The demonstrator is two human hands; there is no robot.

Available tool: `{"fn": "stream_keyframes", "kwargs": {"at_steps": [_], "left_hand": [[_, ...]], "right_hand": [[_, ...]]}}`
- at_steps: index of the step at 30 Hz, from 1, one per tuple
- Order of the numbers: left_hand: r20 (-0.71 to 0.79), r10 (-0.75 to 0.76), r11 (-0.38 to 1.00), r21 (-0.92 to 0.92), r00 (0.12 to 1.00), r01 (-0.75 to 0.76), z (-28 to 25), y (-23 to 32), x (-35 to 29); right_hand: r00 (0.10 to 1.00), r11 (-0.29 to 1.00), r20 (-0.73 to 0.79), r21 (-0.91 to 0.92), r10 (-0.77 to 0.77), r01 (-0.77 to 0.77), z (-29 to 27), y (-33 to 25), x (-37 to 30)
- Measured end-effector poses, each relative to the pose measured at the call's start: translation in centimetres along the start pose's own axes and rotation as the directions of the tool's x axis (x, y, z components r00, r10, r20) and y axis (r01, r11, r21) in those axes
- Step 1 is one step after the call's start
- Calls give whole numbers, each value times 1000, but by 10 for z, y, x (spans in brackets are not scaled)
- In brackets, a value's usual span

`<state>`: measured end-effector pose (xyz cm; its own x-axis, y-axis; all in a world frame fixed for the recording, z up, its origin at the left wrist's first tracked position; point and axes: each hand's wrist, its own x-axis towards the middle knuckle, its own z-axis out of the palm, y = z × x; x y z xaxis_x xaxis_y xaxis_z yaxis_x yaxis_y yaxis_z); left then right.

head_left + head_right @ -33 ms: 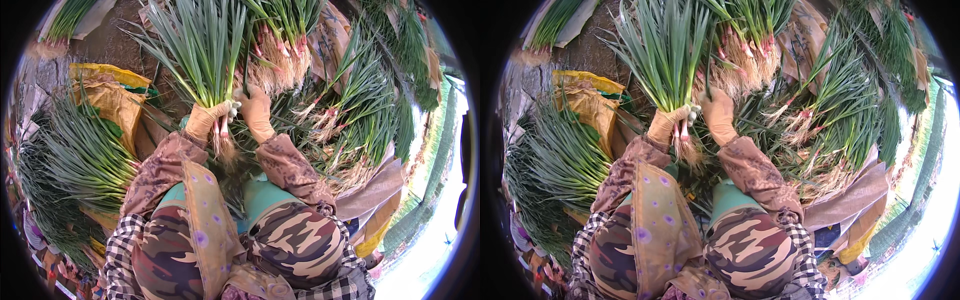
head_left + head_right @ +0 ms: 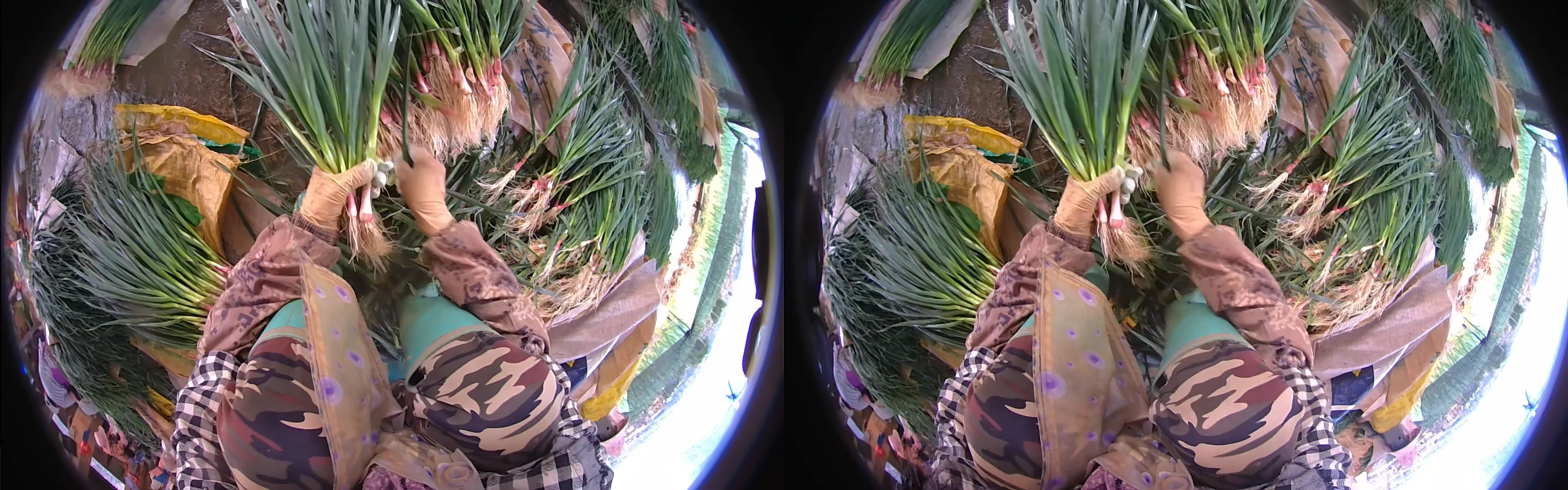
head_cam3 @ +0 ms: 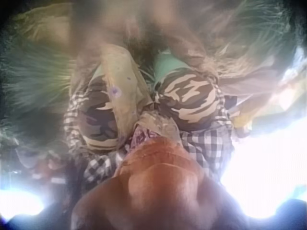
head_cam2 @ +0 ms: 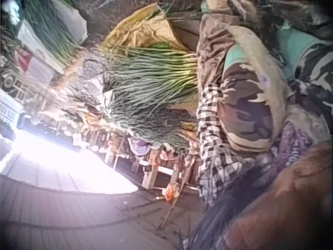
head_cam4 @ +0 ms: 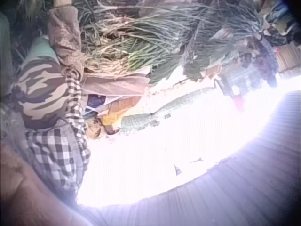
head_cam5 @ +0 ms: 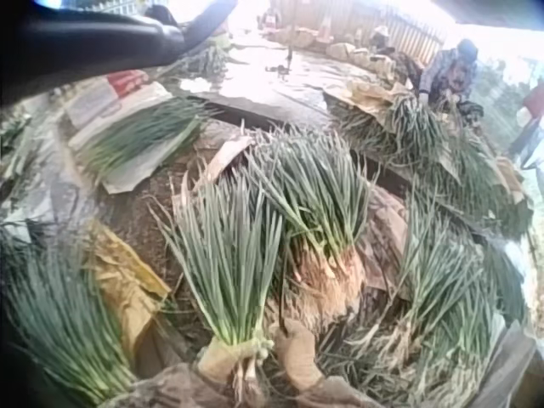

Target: The person gathers green onions, aligns the roots, and ties them into bundles using a rubber band. The person then places the finished bundle into a plastic bag.

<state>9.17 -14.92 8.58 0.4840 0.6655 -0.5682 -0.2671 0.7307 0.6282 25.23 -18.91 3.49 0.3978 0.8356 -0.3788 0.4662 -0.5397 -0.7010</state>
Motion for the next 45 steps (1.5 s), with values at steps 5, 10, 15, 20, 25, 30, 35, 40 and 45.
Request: {"fn": "stream_keyframes", "kwargs": {"at_steps": [5, 10, 15, 20, 25, 30, 35, 40, 45], "left_hand": [[148, -75, 974, -203, 986, 105, -22, 26, 3], [301, -68, 889, -414, 951, 194, -27, 10, -3], [318, -140, 875, -404, 938, 268, -28, -3, -3], [153, -247, 932, -234, 957, 278, -27, -2, -5], [72, -211, 976, -39, 975, 214, -27, -8, -8], [-164, -104, 982, 142, 981, 128, -10, -11, -8], [-390, 249, 947, 290, 887, -139, -21, 43, -2], [-202, 354, 935, 47, 913, -352, -28, 91, 15], [78, 160, 980, -133, 984, -148, -24, 88, 36]], "right_hand": [[818, 983, 561, -184, 131, -31, -15, 55, -71], [887, 958, 462, -257, 5, 129, -48, -8, -47], [843, 704, 539, 601, -7, -378, -48, -78, -2], [826, 670, 559, 588, 68, -453, -15, -64, 1], [965, 969, 263, 238, 3, -68, -6, -52, -12], [980, 980, -31, -39, -194, 193, 19, -15, -16], [991, 905, 130, -417, -27, 79, 0, 32, -32], [724, 847, 685, -429, 79, 314, -43, 1, -54], [916, 900, -165, -316, -365, 302, -92, -34, 24]]}}
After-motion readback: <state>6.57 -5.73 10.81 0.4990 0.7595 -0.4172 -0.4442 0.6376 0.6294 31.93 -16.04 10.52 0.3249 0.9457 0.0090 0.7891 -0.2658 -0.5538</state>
